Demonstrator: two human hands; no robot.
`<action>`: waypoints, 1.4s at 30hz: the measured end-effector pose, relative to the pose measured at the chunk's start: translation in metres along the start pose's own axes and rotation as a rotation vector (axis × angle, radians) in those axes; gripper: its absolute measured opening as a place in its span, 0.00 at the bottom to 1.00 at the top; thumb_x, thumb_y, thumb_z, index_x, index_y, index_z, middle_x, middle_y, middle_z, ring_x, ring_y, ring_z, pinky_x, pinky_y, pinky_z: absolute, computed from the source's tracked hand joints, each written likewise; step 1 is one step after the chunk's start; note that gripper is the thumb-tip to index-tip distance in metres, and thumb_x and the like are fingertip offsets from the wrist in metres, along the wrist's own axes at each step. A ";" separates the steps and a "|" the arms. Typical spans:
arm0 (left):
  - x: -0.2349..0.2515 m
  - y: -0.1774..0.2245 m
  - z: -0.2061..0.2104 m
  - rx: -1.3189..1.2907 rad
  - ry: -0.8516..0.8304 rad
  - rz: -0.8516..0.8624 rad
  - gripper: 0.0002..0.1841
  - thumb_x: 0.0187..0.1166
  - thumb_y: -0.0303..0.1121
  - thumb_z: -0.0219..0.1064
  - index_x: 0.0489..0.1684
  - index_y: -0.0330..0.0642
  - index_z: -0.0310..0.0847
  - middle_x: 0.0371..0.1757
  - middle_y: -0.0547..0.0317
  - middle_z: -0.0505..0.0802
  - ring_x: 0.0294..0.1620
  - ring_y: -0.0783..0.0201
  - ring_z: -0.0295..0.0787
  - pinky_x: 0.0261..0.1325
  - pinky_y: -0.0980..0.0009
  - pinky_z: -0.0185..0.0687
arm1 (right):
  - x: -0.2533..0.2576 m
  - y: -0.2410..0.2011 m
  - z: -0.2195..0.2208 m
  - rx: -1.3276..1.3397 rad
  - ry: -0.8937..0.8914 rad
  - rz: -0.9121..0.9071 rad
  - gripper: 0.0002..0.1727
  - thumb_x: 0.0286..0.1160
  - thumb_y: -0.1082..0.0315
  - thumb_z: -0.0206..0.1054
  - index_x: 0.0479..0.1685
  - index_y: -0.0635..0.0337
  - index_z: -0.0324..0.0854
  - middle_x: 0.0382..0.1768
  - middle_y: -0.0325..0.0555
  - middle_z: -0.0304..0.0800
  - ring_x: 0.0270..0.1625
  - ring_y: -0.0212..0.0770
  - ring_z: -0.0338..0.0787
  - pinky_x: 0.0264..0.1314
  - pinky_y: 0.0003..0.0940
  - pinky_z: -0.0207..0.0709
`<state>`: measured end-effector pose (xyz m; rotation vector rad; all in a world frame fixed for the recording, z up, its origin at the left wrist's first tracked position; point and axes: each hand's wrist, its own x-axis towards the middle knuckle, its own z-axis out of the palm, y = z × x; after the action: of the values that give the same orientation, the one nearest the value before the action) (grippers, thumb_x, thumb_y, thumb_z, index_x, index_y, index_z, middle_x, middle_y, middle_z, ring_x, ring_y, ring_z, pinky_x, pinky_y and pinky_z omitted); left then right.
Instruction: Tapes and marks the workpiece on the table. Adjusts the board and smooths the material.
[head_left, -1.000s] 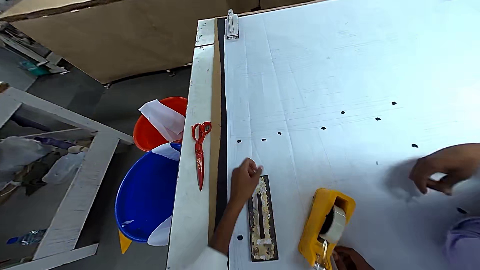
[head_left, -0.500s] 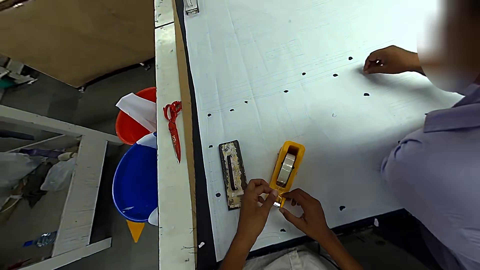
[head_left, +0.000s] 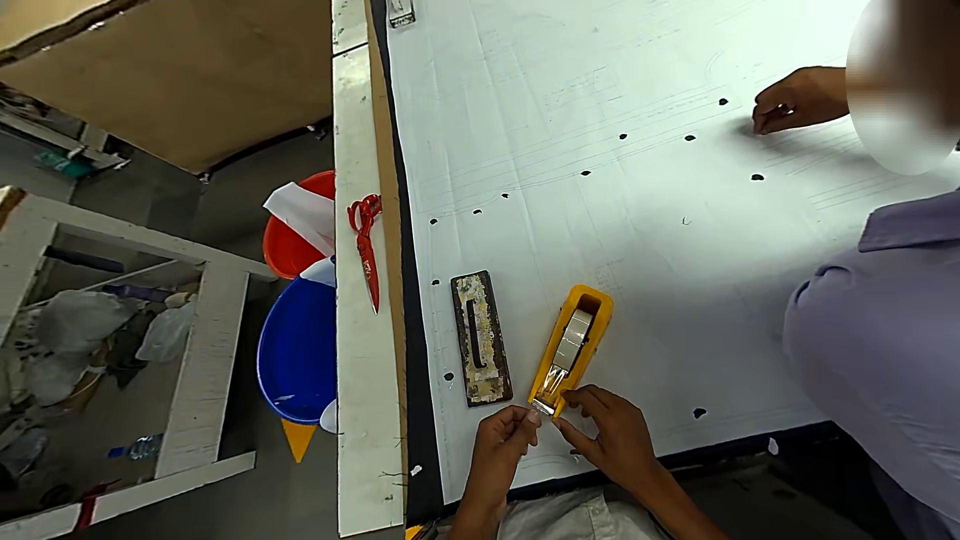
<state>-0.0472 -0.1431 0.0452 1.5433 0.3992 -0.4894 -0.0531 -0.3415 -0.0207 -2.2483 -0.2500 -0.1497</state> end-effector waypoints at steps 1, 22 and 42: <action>0.003 -0.003 0.001 -0.083 -0.028 -0.073 0.08 0.82 0.29 0.65 0.35 0.34 0.86 0.24 0.60 0.86 0.20 0.74 0.78 0.24 0.81 0.73 | 0.000 0.002 0.000 0.028 -0.006 0.010 0.26 0.79 0.37 0.63 0.50 0.48 0.91 0.38 0.35 0.93 0.34 0.32 0.89 0.34 0.32 0.83; 0.338 0.182 -0.061 0.486 0.168 0.233 0.22 0.83 0.33 0.70 0.69 0.29 0.74 0.41 0.43 0.92 0.36 0.55 0.90 0.46 0.57 0.88 | -0.006 -0.010 -0.003 0.098 -0.070 0.125 0.21 0.69 0.51 0.78 0.50 0.60 0.90 0.37 0.50 0.92 0.33 0.39 0.90 0.34 0.35 0.85; 0.044 0.038 -0.010 0.547 -0.187 0.170 0.21 0.75 0.56 0.69 0.49 0.48 0.91 0.54 0.61 0.89 0.47 0.68 0.86 0.44 0.71 0.82 | -0.002 -0.002 0.004 0.050 -0.019 -0.012 0.18 0.79 0.48 0.67 0.48 0.53 0.89 0.33 0.40 0.91 0.33 0.36 0.89 0.33 0.34 0.84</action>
<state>0.0104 -0.1368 0.0535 2.0150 -0.0211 -0.6362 -0.0551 -0.3374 -0.0220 -2.1992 -0.2749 -0.1277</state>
